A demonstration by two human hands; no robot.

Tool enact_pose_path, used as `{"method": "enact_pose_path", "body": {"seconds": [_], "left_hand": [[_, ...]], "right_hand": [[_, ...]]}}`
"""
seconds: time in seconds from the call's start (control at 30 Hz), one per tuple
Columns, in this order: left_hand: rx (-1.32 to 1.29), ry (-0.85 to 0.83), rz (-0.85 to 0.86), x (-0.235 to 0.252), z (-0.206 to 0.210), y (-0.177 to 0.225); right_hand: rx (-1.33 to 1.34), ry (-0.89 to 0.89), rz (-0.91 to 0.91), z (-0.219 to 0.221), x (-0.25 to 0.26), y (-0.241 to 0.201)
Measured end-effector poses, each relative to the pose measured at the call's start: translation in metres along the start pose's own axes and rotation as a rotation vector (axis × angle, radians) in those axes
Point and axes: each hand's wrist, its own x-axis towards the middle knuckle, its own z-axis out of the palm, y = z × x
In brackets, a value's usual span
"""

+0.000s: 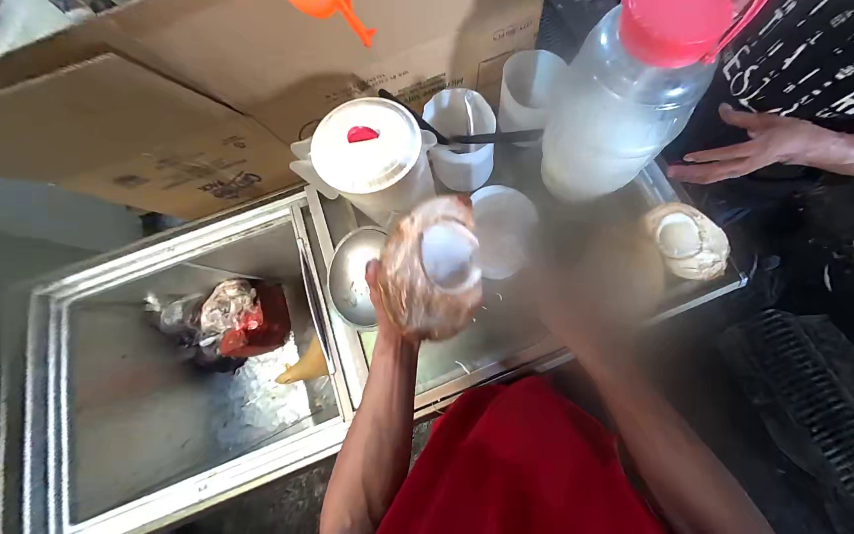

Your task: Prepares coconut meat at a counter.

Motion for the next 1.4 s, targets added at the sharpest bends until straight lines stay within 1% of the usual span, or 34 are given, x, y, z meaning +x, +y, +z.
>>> {"method": "enact_pose_path", "body": {"seconds": [0.03, 0.1, 0.13, 0.17, 0.2, 0.27, 0.33, 0.37, 0.43, 0.47, 0.57, 0.63, 0.7, 0.77, 0.83, 0.87, 0.9, 0.93, 0.97, 1.0, 1.03, 1.07, 1.13, 1.17, 1.23, 1.3, 1.37, 1.4], "left_hand": [[-0.051, 0.016, -0.057, -0.012, -0.011, -0.011], [-0.124, 0.062, -0.166, -0.036, -0.024, -0.035], [-0.131, 0.090, -0.205, -0.046, -0.029, -0.047], [-0.141, 0.115, -0.224, -0.053, -0.034, -0.057], [-0.167, 0.112, -0.225, -0.061, -0.041, -0.066], [-0.227, 0.096, -0.210, -0.078, -0.054, -0.077], [-0.162, 0.210, -0.161, -0.096, -0.038, -0.069], [-0.133, 0.251, -0.130, -0.101, -0.033, -0.065], [-0.142, 0.216, -0.083, -0.107, -0.033, -0.060], [-0.147, 0.194, -0.059, -0.109, -0.031, -0.056], [-0.103, 0.194, 0.006, -0.114, -0.023, -0.044], [-0.094, 0.188, 0.044, -0.118, -0.035, -0.042], [-0.099, 0.215, 0.048, -0.126, -0.043, -0.041], [-0.111, 0.217, 0.047, -0.134, -0.053, -0.042], [-0.029, 0.143, 0.127, -0.136, -0.071, -0.047], [0.053, 0.115, 0.162, -0.138, -0.081, -0.050], [0.059, 0.228, 0.106, -0.142, -0.071, -0.045], [0.096, 0.429, -0.013, -0.144, -0.053, -0.036], [0.222, 0.648, -0.167, -0.139, -0.031, -0.026], [0.234, 0.440, -0.056, -0.146, -0.047, -0.037], [0.242, 0.264, 0.053, -0.140, -0.060, -0.050], [0.164, 0.202, 0.028, -0.128, -0.053, -0.053], [-0.038, 0.169, -0.188, -0.109, -0.035, -0.058], [-0.117, 0.148, -0.287, -0.100, -0.028, -0.066], [-0.221, 0.039, -0.443, -0.078, -0.034, -0.096], [-0.120, 0.018, -0.584, -0.056, -0.028, -0.115], [0.116, 0.033, -0.749, -0.040, -0.015, -0.117], [0.270, -0.004, -0.828, -0.032, -0.013, -0.117]], "right_hand": [[0.013, 0.046, -0.027, 0.006, -0.001, 0.003], [0.015, -0.008, -0.024, 0.008, -0.002, 0.007], [0.032, -0.006, -0.019, 0.005, -0.004, 0.008], [0.087, 0.042, -0.024, 0.001, -0.006, 0.010], [0.178, 0.116, -0.024, 0.000, -0.008, 0.014], [0.422, 0.167, 0.076, 0.000, -0.011, 0.026], [0.620, 0.226, 0.221, 0.018, -0.004, 0.041], [0.663, 0.254, 0.284, 0.030, 0.004, 0.048], [0.670, 0.290, 0.363, 0.053, 0.022, 0.056], [0.651, 0.295, 0.363, 0.064, 0.033, 0.059], [0.534, 0.221, 0.283, 0.093, 0.057, 0.072], [0.436, 0.111, 0.271, 0.104, 0.060, 0.076], [0.398, 0.024, 0.297, 0.109, 0.045, 0.067], [0.456, -0.061, 0.318, 0.109, 0.017, 0.049], [0.557, -0.153, 0.323, 0.110, -0.013, 0.027], [0.636, -0.180, 0.317, 0.113, -0.026, 0.019], [0.756, -0.212, 0.312, 0.119, -0.036, 0.015], [0.910, -0.243, 0.315, 0.125, -0.043, 0.015], [1.073, -0.272, 0.332, 0.128, -0.049, 0.017], [1.220, -0.299, 0.345, 0.127, -0.054, 0.023], [1.341, -0.281, 0.355, 0.122, -0.060, 0.028], [1.417, -0.221, 0.373, 0.115, -0.066, 0.033], [1.429, -0.104, 0.420, 0.099, -0.080, 0.048], [1.374, -0.056, 0.431, 0.090, -0.086, 0.055], [1.214, -0.003, 0.428, 0.073, -0.094, 0.067], [1.064, 0.019, 0.394, 0.062, -0.099, 0.078], [0.921, 0.025, 0.365, 0.062, -0.102, 0.091], [0.864, 0.019, 0.366, 0.063, -0.104, 0.096]]}}
